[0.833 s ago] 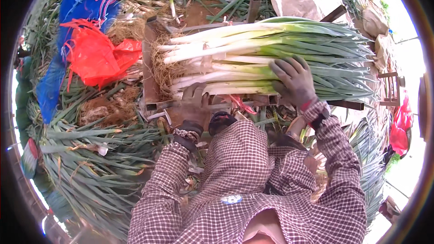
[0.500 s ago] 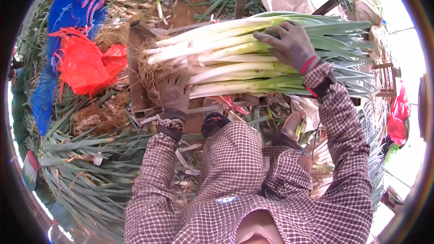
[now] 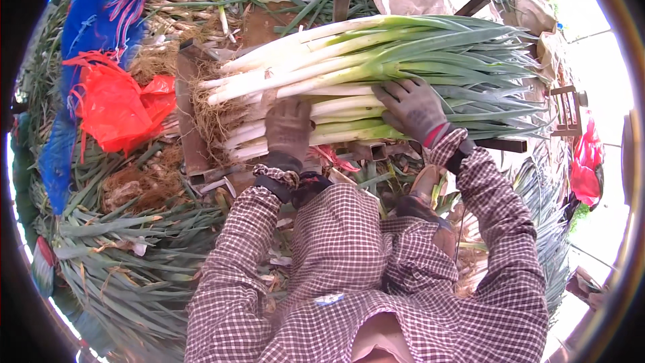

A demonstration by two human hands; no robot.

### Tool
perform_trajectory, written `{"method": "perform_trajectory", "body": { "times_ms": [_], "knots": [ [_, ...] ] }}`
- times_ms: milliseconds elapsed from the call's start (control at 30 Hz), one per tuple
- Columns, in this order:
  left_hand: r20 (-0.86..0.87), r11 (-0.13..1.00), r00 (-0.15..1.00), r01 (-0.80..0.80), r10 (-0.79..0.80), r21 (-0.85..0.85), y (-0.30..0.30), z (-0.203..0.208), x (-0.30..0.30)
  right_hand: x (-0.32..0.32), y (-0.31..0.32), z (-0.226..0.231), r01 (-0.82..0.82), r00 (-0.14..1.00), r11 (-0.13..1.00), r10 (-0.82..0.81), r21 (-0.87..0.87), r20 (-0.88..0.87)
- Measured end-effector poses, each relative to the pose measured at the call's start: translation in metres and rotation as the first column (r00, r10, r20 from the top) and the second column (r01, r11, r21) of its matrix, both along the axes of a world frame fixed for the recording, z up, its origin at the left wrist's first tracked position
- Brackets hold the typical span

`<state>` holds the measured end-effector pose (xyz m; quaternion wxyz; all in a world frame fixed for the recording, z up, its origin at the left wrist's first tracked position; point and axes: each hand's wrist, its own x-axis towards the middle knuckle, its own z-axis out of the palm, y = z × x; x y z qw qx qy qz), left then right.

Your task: Sorting green onions from a pile and placing them into a metal bundling frame for organization.

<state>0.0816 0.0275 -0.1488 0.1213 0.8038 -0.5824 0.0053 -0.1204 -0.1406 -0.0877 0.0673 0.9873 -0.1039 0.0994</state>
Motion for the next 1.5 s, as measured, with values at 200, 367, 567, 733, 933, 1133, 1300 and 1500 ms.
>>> {"method": "perform_trajectory", "body": {
  "times_ms": [200, 367, 567, 733, 933, 1133, 1300, 1500],
  "knots": [
    [-0.049, 0.991, 0.99, -0.131, 0.133, 0.034, 0.03, 0.004, 0.028, -0.002, -0.008, 0.004, 0.05, 0.998, 0.998, -0.051, -0.025, -0.032],
    [-0.032, 0.999, 0.999, -0.022, 0.024, 0.048, 0.053, -0.005, 0.034, -0.011, 0.005, -0.006, 0.037, 0.982, 0.998, -0.029, 0.042, -0.187],
    [-0.167, 0.997, 0.985, -0.045, 0.055, 0.06, 0.068, -0.01, 0.039, 0.006, 0.015, 0.012, 0.066, 0.993, 0.961, -0.037, 0.267, -0.112],
    [-0.245, 0.974, 0.969, -0.09, 0.037, -0.208, 0.061, 0.007, 0.033, 0.064, -0.005, 0.014, 0.007, 0.998, 0.994, -0.014, 0.11, 0.06],
    [-0.17, 0.84, 0.985, -0.101, 0.011, -0.533, -0.022, 0.062, 0.057, 0.095, -0.016, 0.019, 0.179, 0.956, 0.983, -0.165, 0.037, -0.241],
    [-0.319, 0.951, 0.943, 0.007, 0.097, 0.31, -0.07, 0.077, 0.081, 0.089, -0.018, 0.017, 0.161, 0.939, 0.977, -0.108, 0.138, -0.325],
    [-0.04, 0.919, 0.955, -0.273, 0.295, 0.286, -0.039, 0.076, 0.073, 0.083, -0.022, 0.015, 0.21, 0.947, 0.973, -0.178, 0.097, -0.268],
    [-0.196, 0.865, 0.953, -0.107, 0.229, 0.49, -0.044, 0.088, 0.075, 0.073, -0.002, 0.007, 0.18, 0.965, 0.977, -0.153, 0.111, -0.213]
  ]
}}
